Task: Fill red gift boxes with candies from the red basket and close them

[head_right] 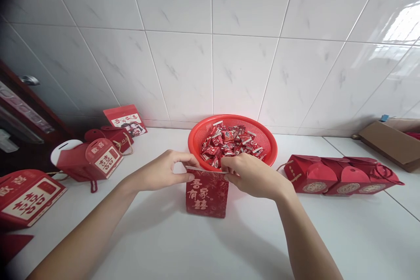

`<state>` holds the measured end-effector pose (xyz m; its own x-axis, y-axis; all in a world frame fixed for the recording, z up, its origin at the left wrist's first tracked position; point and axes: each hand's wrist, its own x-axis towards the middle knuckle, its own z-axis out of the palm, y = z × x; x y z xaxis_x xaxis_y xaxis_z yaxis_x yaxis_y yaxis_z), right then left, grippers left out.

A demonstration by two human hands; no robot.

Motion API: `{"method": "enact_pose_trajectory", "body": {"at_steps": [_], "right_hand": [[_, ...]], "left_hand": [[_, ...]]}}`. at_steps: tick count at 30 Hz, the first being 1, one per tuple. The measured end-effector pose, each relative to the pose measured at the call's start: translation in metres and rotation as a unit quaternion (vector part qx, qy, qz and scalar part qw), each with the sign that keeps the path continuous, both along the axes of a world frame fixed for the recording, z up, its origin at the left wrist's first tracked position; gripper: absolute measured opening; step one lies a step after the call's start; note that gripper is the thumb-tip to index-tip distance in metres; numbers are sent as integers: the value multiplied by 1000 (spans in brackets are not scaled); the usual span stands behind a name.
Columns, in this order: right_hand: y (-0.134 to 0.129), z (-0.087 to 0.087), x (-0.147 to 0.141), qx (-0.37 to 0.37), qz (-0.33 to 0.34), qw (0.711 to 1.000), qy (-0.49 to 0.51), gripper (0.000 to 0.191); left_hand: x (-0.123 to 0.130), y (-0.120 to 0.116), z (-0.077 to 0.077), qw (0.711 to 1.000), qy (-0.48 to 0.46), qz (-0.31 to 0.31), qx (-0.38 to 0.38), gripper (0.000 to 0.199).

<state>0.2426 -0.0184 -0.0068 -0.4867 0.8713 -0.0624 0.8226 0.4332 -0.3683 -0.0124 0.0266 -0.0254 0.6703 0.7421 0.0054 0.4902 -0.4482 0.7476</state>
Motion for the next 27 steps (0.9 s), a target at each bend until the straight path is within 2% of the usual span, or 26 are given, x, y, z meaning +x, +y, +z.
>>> {"method": "enact_pose_trajectory", "body": {"at_steps": [8, 11, 17, 27], "right_hand": [[-1, 3, 1, -1, -16, 1000, -9, 22], [1, 3, 2, 2, -26, 1000, 2, 20], [8, -1, 5, -4, 9, 1000, 18, 25], [5, 1, 7, -32, 19, 999, 18, 13]], "left_hand": [[6, 0, -3, 999, -42, 10, 12, 15], [6, 2, -5, 998, -55, 17, -1, 20], [8, 1, -10, 999, -43, -12, 11, 23], [13, -4, -8, 999, -17, -31, 23, 31]]}}
